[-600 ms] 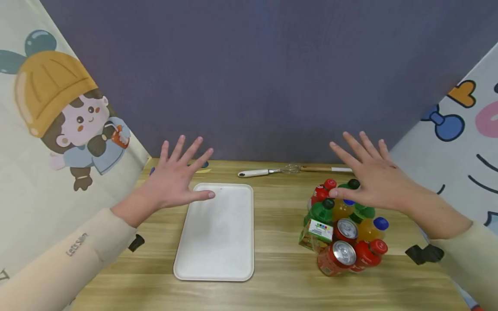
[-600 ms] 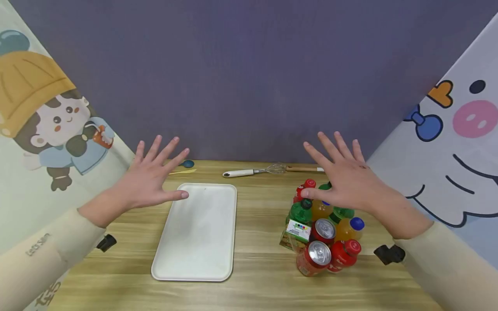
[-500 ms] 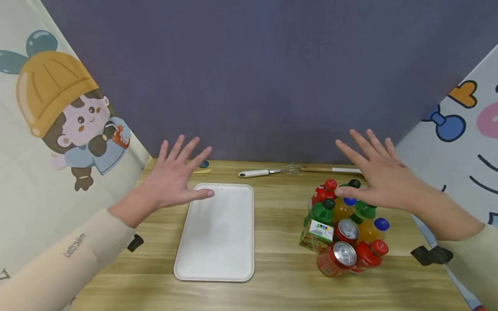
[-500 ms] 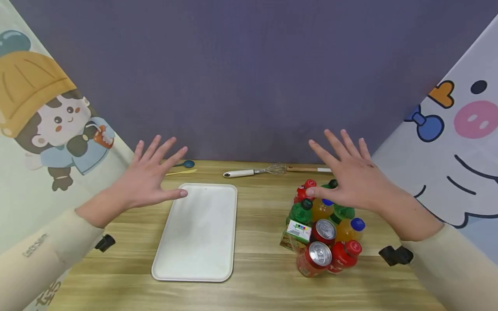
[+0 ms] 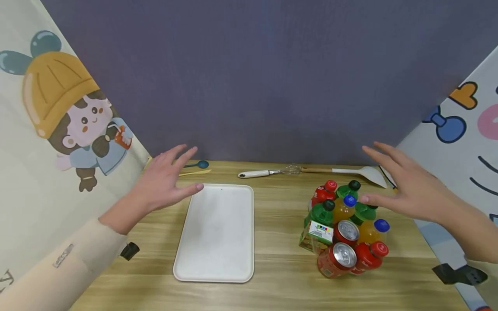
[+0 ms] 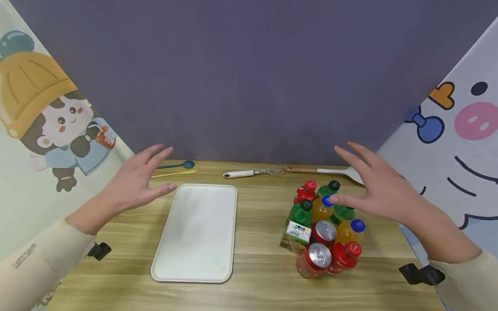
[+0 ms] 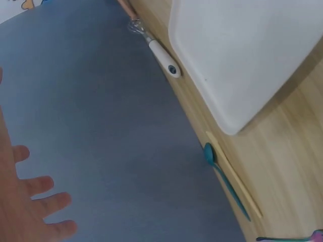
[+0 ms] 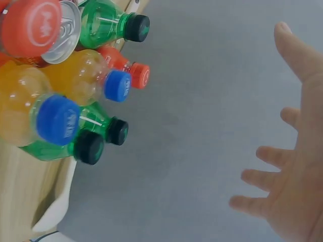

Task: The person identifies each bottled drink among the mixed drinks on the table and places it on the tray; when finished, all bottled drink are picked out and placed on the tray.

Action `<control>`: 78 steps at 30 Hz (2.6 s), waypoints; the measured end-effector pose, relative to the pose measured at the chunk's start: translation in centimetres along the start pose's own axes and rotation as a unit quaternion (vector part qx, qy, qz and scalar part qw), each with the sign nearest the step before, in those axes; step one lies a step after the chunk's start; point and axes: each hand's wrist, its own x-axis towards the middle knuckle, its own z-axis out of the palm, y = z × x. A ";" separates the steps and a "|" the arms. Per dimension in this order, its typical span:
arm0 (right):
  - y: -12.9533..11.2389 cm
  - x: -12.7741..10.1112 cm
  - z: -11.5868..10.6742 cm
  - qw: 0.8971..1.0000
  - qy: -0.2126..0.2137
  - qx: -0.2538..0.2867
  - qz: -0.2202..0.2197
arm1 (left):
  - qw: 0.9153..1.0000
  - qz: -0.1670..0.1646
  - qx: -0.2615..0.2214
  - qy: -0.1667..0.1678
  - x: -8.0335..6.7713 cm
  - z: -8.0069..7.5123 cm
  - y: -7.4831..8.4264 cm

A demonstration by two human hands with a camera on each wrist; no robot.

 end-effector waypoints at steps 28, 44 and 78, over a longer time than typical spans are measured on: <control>4.5 -8.0 5.6 0.989 -0.004 0.108 0.103 | 0.956 -0.154 -0.236 -0.076 -7.6 8.3 -3.8; 6.0 -10.5 9.7 0.973 -0.023 0.201 0.116 | 0.911 -0.221 -0.326 -0.122 -9.7 12.1 -3.7; 7.2 -11.6 13.7 0.948 -0.006 0.311 0.060 | 0.833 -0.265 -0.464 -0.143 -9.8 14.4 -4.1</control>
